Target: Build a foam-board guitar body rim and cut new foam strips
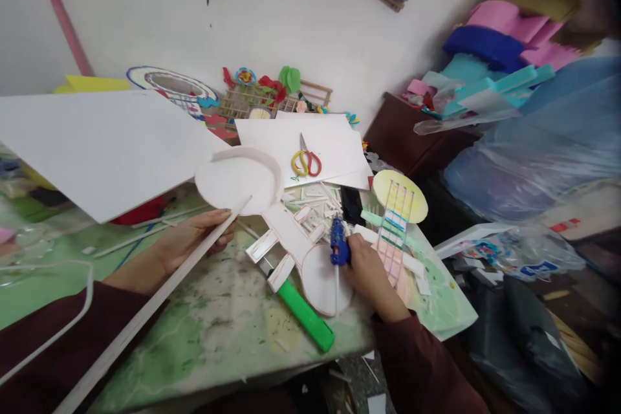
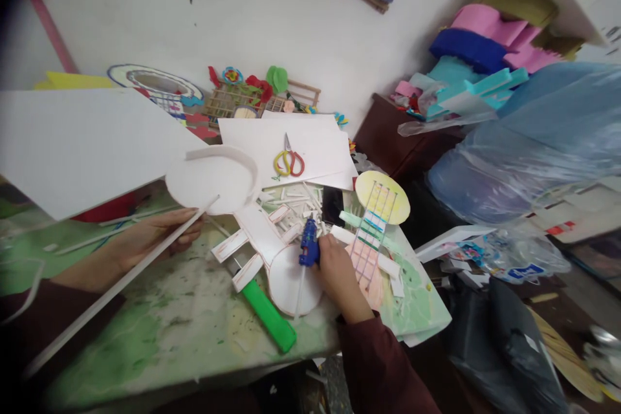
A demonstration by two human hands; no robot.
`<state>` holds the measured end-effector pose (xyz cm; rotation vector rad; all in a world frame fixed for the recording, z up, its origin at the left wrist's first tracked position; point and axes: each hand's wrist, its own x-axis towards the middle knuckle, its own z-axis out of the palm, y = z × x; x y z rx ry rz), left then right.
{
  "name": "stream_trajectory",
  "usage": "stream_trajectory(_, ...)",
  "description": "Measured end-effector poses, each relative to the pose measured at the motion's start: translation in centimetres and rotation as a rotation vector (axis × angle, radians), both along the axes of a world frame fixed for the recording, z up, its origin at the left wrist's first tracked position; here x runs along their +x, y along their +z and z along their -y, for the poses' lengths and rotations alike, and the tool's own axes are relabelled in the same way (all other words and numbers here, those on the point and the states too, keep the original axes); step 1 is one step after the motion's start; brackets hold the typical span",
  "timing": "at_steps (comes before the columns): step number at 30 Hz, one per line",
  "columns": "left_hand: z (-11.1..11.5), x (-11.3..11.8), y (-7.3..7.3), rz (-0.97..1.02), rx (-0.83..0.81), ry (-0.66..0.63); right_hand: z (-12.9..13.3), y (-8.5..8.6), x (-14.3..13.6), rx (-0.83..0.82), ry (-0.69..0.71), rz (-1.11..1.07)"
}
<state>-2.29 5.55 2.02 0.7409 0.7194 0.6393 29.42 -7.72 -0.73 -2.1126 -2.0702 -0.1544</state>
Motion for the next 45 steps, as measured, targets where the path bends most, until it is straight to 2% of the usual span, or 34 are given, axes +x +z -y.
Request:
stream_trajectory(7, 0.0, 0.0, 0.0, -0.004, 0.004, -0.014, 4.6, -0.4, 5.3, 0.034, -0.225, 0.146)
stream_trajectory(10, 0.0, 0.1, -0.1, 0.006, 0.005, -0.014, 5.6, -0.3, 6.6, 0.054, -0.242, 0.158)
stream_trajectory(13, -0.1, 0.1, -0.5, 0.015, 0.012, -0.023, 4.6, 0.0, 6.1, 0.077, -0.129, 0.128)
stream_trajectory(18, -0.3, 0.0, -0.9, -0.018, 0.039, -0.024, 0.9, 0.1, 4.2, 0.016, 0.128, 0.167)
stream_trajectory(20, -0.3, 0.0, -0.8, -0.046, 0.061, -0.021, -0.1, 0.2, 4.1, -0.005, 0.170, 0.196)
stream_trajectory(28, -0.2, 0.2, -0.8, -0.064, 0.082, -0.042, -2.0, 0.4, 4.9, -0.050, 0.220, 0.301)
stream_trajectory(33, -0.4, 0.2, -0.8, -0.082, 0.092, -0.028, -2.5, -0.1, 4.7, -0.031, 0.220, 0.333)
stream_trajectory(41, -0.5, 0.3, -1.3, -0.085, 0.058, -0.027, -3.1, -1.0, 4.4, -0.010, 0.057, 0.234)
stream_trajectory(45, -0.5, 0.2, -1.5, -0.077, 0.052, -0.013, -3.8, -1.2, 4.2, -0.030, 0.059, 0.223)
